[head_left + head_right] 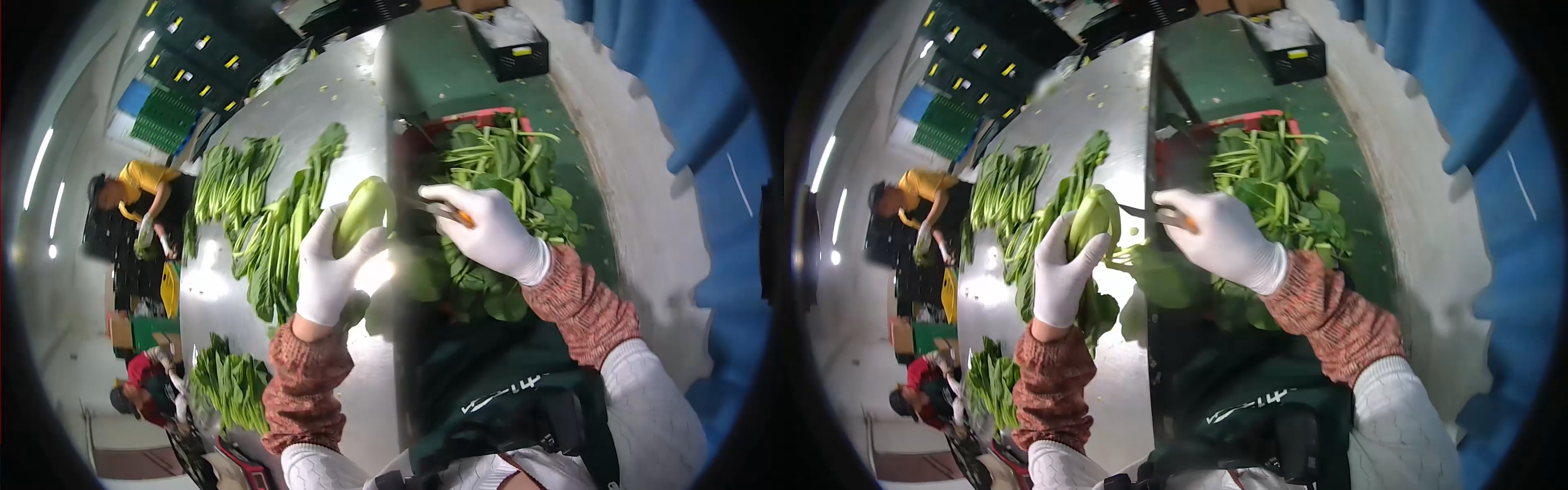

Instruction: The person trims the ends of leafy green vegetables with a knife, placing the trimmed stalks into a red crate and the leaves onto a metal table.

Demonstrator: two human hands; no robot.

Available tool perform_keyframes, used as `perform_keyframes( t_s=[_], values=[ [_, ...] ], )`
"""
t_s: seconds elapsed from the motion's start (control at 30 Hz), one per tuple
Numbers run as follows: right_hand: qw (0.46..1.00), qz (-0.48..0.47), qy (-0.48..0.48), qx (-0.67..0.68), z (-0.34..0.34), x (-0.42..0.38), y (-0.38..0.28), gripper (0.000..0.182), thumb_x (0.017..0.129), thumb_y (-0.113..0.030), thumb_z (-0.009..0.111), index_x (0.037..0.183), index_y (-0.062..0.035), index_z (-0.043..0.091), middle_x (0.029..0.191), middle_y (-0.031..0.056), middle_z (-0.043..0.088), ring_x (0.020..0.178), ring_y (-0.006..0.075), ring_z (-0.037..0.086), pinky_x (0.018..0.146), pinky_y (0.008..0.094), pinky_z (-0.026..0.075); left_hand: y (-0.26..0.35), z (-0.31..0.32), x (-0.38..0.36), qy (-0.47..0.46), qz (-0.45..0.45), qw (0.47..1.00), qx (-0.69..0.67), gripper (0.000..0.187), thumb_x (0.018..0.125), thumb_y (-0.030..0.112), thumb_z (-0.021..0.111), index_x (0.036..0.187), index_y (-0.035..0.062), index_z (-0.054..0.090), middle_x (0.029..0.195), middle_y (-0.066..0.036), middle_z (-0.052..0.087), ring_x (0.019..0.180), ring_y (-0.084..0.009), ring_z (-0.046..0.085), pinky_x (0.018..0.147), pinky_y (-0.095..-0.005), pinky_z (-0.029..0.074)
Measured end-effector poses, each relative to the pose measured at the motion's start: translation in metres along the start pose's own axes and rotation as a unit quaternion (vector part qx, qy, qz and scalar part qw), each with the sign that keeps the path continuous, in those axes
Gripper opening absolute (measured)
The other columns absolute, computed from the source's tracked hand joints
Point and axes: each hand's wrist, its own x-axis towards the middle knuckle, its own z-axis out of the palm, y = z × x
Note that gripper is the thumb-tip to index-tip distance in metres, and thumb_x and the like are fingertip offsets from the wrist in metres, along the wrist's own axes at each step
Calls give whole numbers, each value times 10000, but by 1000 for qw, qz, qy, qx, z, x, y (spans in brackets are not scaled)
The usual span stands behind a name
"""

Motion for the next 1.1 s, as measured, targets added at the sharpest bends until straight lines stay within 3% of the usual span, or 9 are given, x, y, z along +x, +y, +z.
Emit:
perform_keyframes(
  t_s=[0.07,0.57,0.6,0.73,0.8,0.9,0.93,1.0,1.1],
  values=[
    [999,10,-33,-40,-12,8,-7,362,797,-16,640,1157,-42,628,828,178,675,714,281,682,659,329,524,-1,20,2,-11,36,999,-37,370,828,85,747,1143,-26,589,920,-47,663,796,-98,608,721,-239,511],
    [988,32,-66,-137,-35,1,43,373,784,-25,621,1157,-32,617,881,177,701,781,328,689,687,391,554,-19,80,18,-33,43,998,27,335,790,107,762,1075,-19,637,920,-92,679,839,-132,627,782,-275,505],
    [988,43,-41,-142,-27,0,65,167,840,-182,588,965,-83,637,766,163,666,734,377,650,646,471,508,-20,80,16,-38,44,998,17,343,790,109,764,1082,-17,636,933,-87,679,848,-126,625,788,-270,504],
    [948,191,-123,-224,-33,-12,139,223,842,-235,543,825,-43,655,852,208,673,803,409,646,706,486,518,-17,64,22,-53,21,997,-52,370,821,101,758,1153,-2,632,1008,-38,676,887,-92,609,801,-241,493],
    [956,203,-109,-180,-40,-9,126,243,887,-250,575,890,-33,683,822,147,705,732,304,678,683,404,522,-20,57,28,-74,-25,986,-151,374,837,93,752,1179,4,629,1022,-24,671,891,-80,603,799,-232,490],
    [961,234,-65,135,-47,10,80,264,920,-254,633,1015,-15,692,836,43,700,705,133,639,673,301,500,-25,58,32,-94,-43,969,-223,403,850,73,741,1226,4,615,1051,-10,662,907,-70,596,814,-224,483],
    [958,181,-83,205,-53,16,57,297,918,-237,682,1119,-19,673,888,-12,671,749,46,571,689,247,479,-27,60,31,-96,-42,968,-226,415,850,72,742,1237,1,609,1057,-12,661,914,-72,596,820,-225,481],
    [943,118,-160,265,-62,24,16,308,928,-169,660,1208,-43,651,830,-67,542,742,50,486,666,207,412,-23,70,32,-125,-21,956,-264,442,857,58,726,1266,-6,572,1114,-33,647,1011,-111,596,898,-256,479],
    [991,-15,-94,90,-50,29,12,341,843,-197,747,1106,0,656,866,56,650,780,126,603,713,270,493,-27,83,35,-119,43,968,-217,467,854,77,726,1279,-2,550,1134,-73,658,1030,-148,613,911,-285,491]
  ],
)
